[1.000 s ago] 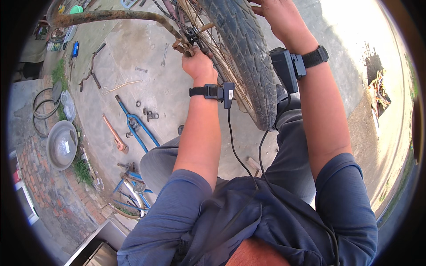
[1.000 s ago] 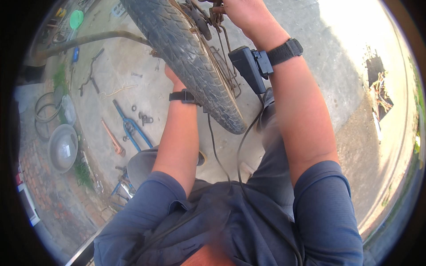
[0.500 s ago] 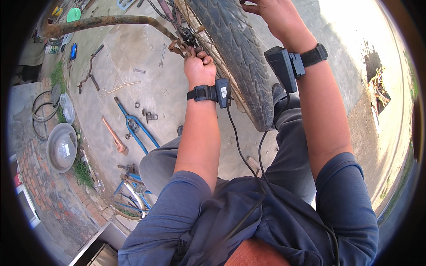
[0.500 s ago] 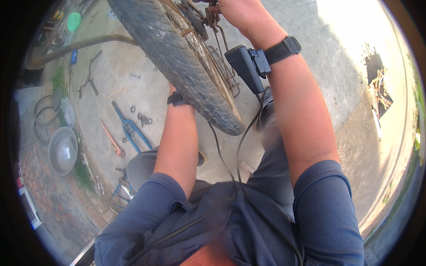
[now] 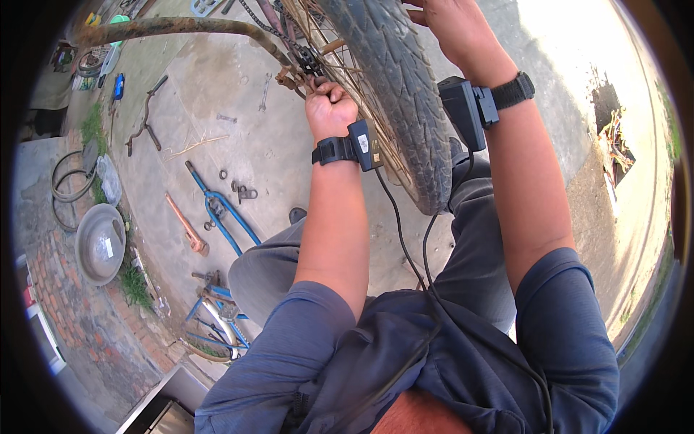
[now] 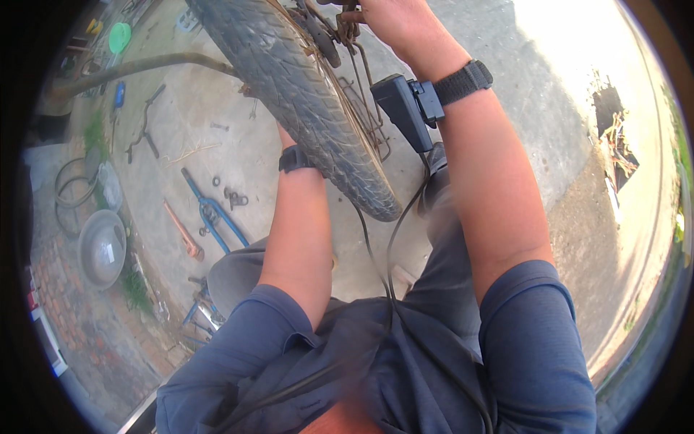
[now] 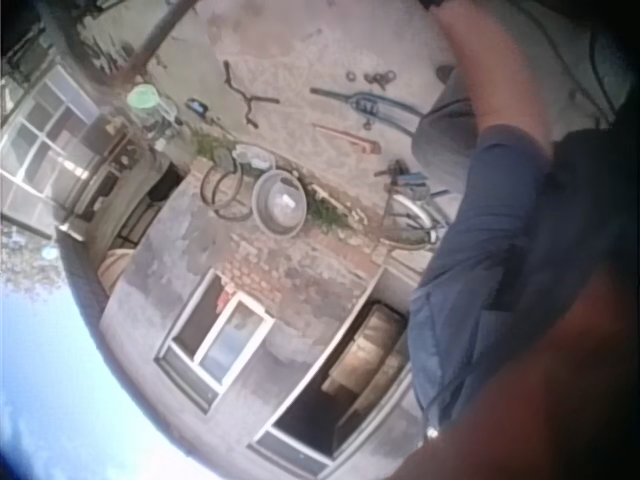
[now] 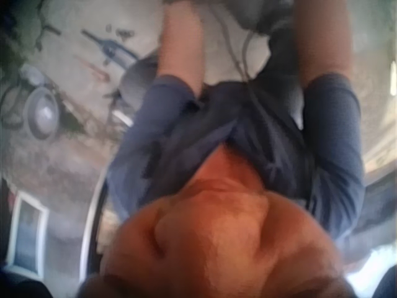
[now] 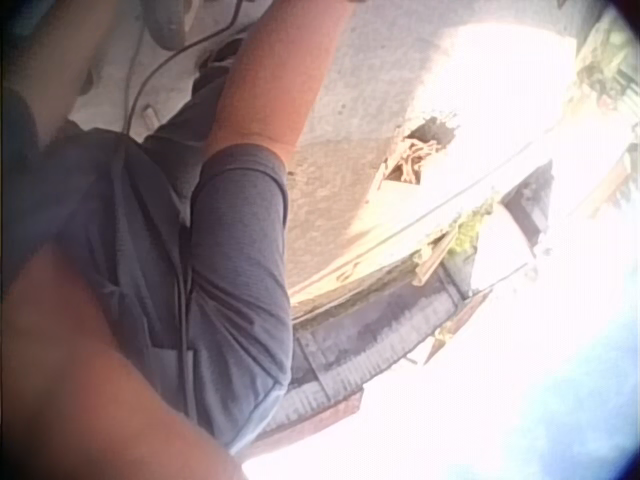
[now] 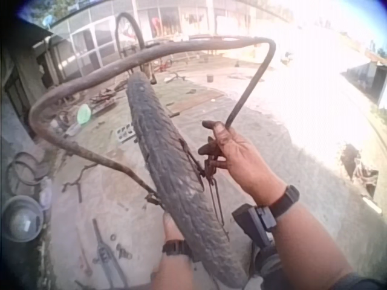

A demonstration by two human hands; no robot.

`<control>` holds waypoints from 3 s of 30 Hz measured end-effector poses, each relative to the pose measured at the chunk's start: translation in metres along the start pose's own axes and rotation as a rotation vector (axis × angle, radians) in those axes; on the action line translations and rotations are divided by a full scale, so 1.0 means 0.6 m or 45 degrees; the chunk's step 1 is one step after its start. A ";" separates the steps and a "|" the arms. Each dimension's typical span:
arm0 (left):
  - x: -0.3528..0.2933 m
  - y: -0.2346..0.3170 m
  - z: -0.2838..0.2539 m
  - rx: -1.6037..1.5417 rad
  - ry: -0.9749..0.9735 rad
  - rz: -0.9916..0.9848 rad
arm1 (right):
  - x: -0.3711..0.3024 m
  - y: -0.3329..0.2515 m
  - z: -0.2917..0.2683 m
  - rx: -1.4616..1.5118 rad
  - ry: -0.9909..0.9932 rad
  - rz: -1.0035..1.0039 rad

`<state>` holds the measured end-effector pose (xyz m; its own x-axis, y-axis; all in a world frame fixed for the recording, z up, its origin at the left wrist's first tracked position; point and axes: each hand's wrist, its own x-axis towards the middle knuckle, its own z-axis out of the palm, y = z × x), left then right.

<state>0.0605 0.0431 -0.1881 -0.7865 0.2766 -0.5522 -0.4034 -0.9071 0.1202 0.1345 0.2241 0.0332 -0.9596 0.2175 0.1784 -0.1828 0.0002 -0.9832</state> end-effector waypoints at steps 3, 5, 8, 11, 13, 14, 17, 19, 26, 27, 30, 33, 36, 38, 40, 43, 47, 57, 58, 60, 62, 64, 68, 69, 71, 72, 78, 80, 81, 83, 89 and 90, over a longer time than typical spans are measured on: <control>0.005 -0.003 0.001 -0.032 -0.003 -0.005 | 0.000 0.002 0.000 0.005 0.007 -0.013; 0.007 -0.003 0.000 -0.051 -0.004 -0.007 | 0.001 0.004 0.000 0.011 0.000 -0.021; 0.009 -0.004 -0.001 -0.072 -0.004 -0.007 | 0.002 0.007 -0.002 0.010 0.001 -0.018; 0.010 -0.005 -0.002 -0.093 -0.006 -0.013 | 0.003 0.009 -0.003 0.046 -0.010 -0.017; 0.012 -0.005 -0.002 -0.106 -0.009 -0.014 | 0.002 0.009 -0.003 0.055 -0.021 -0.014; 0.012 -0.004 -0.003 -0.113 -0.012 -0.015 | 0.001 0.008 -0.003 0.060 -0.027 -0.013; 0.014 -0.004 -0.003 -0.133 -0.015 -0.018 | 0.000 0.008 -0.002 0.056 -0.027 -0.019; 0.015 -0.004 -0.003 -0.139 -0.018 -0.016 | 0.000 0.007 -0.001 0.033 -0.022 -0.024; 0.021 -0.007 -0.004 -0.177 -0.027 -0.029 | 0.003 0.009 -0.003 0.037 -0.030 -0.021; 0.022 -0.007 -0.004 -0.181 -0.028 -0.030 | 0.003 0.010 -0.003 0.038 -0.031 -0.020; 0.023 -0.007 -0.004 -0.194 -0.038 -0.031 | 0.004 0.011 -0.003 0.044 -0.031 0.002; 0.024 -0.007 -0.005 -0.209 -0.044 -0.032 | 0.004 0.009 -0.003 0.046 -0.019 0.041; 0.024 -0.007 -0.005 -0.224 -0.052 -0.037 | 0.004 0.005 0.000 0.035 -0.006 0.037; 0.024 -0.007 -0.005 -0.237 -0.058 -0.036 | 0.002 0.004 0.002 0.032 0.009 0.029; 0.025 -0.007 -0.006 -0.249 -0.060 -0.038 | -0.001 0.003 0.002 0.018 0.021 0.000; 0.025 -0.004 -0.007 -0.263 -0.071 -0.035 | 0.000 0.003 0.001 0.027 -0.004 -0.002; 0.026 -0.002 -0.007 -0.277 -0.076 -0.037 | 0.006 0.007 -0.001 0.007 -0.008 -0.021; 0.033 0.003 -0.011 -0.287 -0.100 -0.036 | -0.006 -0.008 0.006 0.021 0.027 0.005; 0.034 0.005 -0.012 -0.280 -0.103 -0.043 | -0.006 -0.008 0.007 0.011 0.035 -0.001; 0.038 0.008 -0.013 -0.268 -0.107 -0.049 | -0.004 -0.006 0.006 0.007 0.036 -0.006; 0.040 0.008 -0.013 -0.259 -0.106 -0.050 | 0.000 -0.001 0.004 0.018 0.023 -0.005; 0.038 0.006 -0.012 -0.235 -0.083 -0.055 | 0.006 0.004 0.001 0.016 0.031 -0.024; 0.031 0.003 -0.005 -0.201 -0.024 -0.025 | 0.008 0.012 -0.005 0.040 0.003 -0.031; 0.029 0.002 -0.003 -0.193 -0.006 -0.013 | 0.007 0.013 -0.005 0.047 0.002 -0.031; 0.027 0.000 0.002 -0.188 0.019 0.010 | 0.005 0.014 -0.003 0.051 -0.008 -0.039; 0.026 -0.001 0.004 -0.185 0.019 0.017 | 0.005 0.013 -0.002 0.060 -0.013 -0.037; 0.014 0.001 0.008 -0.270 -0.045 -0.024 | 0.007 0.007 -0.001 0.059 0.000 0.002; 0.010 0.001 0.008 -0.314 -0.089 -0.053 | 0.006 0.006 -0.002 0.049 0.008 -0.001; 0.010 0.000 0.009 -0.336 -0.113 -0.068 | 0.006 0.006 -0.002 0.029 0.018 -0.022; 0.010 0.000 0.009 -0.331 -0.117 -0.069 | 0.005 0.007 -0.001 -0.010 0.036 -0.059; 0.016 0.001 0.004 -0.315 -0.094 -0.062 | 0.010 0.006 -0.001 0.014 0.045 0.033; 0.017 0.001 0.002 -0.312 -0.092 -0.060 | 0.008 0.006 -0.002 0.015 0.037 0.023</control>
<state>0.0516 0.0457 -0.1924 -0.8045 0.3347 -0.4907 -0.3222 -0.9399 -0.1130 0.1293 0.2263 0.0306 -0.9563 0.2455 0.1589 -0.1679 -0.0159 -0.9857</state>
